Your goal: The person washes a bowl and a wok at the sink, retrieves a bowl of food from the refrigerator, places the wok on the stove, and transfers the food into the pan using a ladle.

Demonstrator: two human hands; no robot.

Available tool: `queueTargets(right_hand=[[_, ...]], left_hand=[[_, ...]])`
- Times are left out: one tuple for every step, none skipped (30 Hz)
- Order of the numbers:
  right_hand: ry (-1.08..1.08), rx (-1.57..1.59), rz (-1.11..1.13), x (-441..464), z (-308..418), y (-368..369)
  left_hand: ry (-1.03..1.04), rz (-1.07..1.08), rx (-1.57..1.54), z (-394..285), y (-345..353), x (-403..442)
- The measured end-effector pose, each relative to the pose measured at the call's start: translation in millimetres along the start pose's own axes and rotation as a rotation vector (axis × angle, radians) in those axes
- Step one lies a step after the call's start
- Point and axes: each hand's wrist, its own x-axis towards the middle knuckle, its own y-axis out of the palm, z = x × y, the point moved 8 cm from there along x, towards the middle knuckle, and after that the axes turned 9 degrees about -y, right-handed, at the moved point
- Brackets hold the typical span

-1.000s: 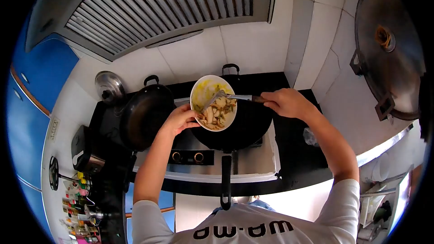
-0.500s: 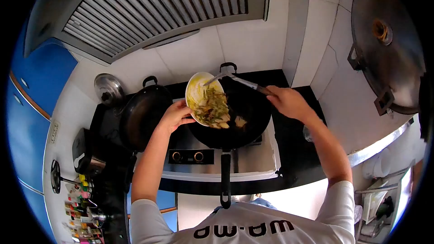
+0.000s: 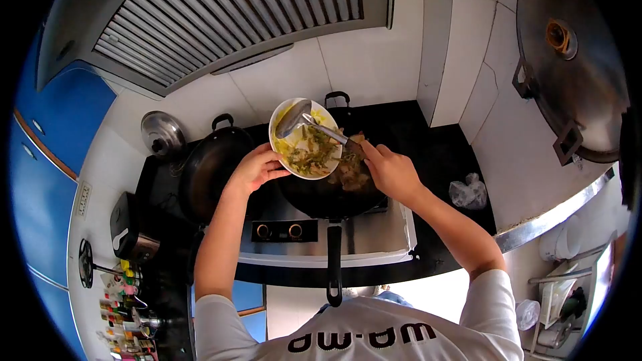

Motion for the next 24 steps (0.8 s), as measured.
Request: queueTargets(right_hand=[[-0.01, -0.007, -0.002, -1, 1, -1], [-0.009, -0.007, -0.002, -2, -1, -1], [-0.072, -0.006, -0.026, -4, 2, -4], [-0.136, -0.004, -0.049, -7, 4, -8], [-0.133, -0.006, -0.049, -11, 1, -9], [-0.145, 0.012, -0.006, -14, -1, -7], [-0.157, 0.03, 0.038, -18, -3, -4], [-0.154, 0.03, 0.038, -21, -6, -5], [-0.172, 0.043, 0.063, -24, -7, -4], [-0.188, 0.055, 0.089, -26, -9, -2], [-0.187, 0.055, 0.09, -27, -9, -5], [-0.204, 0.028, 0.097, -26, -9, -8], [-0.222, 0.002, 0.105, -25, -7, -11], [-0.222, 0.003, 0.106, -23, -7, -16], [-0.23, -0.032, 0.137, -21, -6, -19], [-0.236, -0.068, 0.168, -20, -5, -21], [-0.232, -0.07, 0.169, -19, -6, -24], [-0.25, -0.131, 0.192, -19, -3, -24], [-0.269, -0.192, 0.214, -18, -1, -24], [-0.267, -0.192, 0.215, -16, 1, -27], [-0.297, -0.261, 0.204, -13, 6, -30], [-0.327, -0.329, 0.193, -10, 10, -32], [-0.326, -0.329, 0.194, -7, 11, -31], [-0.354, -0.373, 0.179, -5, 13, -30]], left_hand=[[-0.01, 0.01, -0.021, 0, 0, -1], [-0.021, 0.022, -0.041, 0, -1, -2], [-0.023, 0.026, -0.039, -1, -1, -2], [-0.032, 0.01, -0.051, 0, -3, -3], [-0.042, -0.006, -0.063, 1, -5, -3], [-0.043, -0.004, -0.061, 2, -6, -4], [-0.053, -0.022, -0.042, 3, -10, -4], [-0.064, -0.041, -0.024, 4, -13, -4], [-0.065, -0.04, -0.024, 5, -14, -4], [-0.059, -0.04, 0.022, 4, -13, -1], [-0.052, -0.042, 0.066, 3, -13, -2], [-0.053, -0.042, 0.065, 3, -11, -3], [-0.052, -0.058, 0.091, 1, -9, -4], [-0.05, -0.075, 0.118, 0, -8, -5], [-0.052, -0.075, 0.118, 1, -9, -3], [-0.049, -0.097, 0.14, 2, -12, -2], [-0.046, -0.117, 0.164, 2, -14, 1], [-0.048, -0.114, 0.165, 2, -14, 1], [-0.024, -0.133, 0.198, -1, -13, 0], [-0.001, -0.153, 0.23, -5, -12, -2], [-0.002, -0.152, 0.23, -8, -9, -4], [0.006, -0.177, 0.272, -13, -2, -10], [0.012, -0.203, 0.314, -18, 1, -14], [0.011, -0.2, 0.313, -19, 2, -13]])
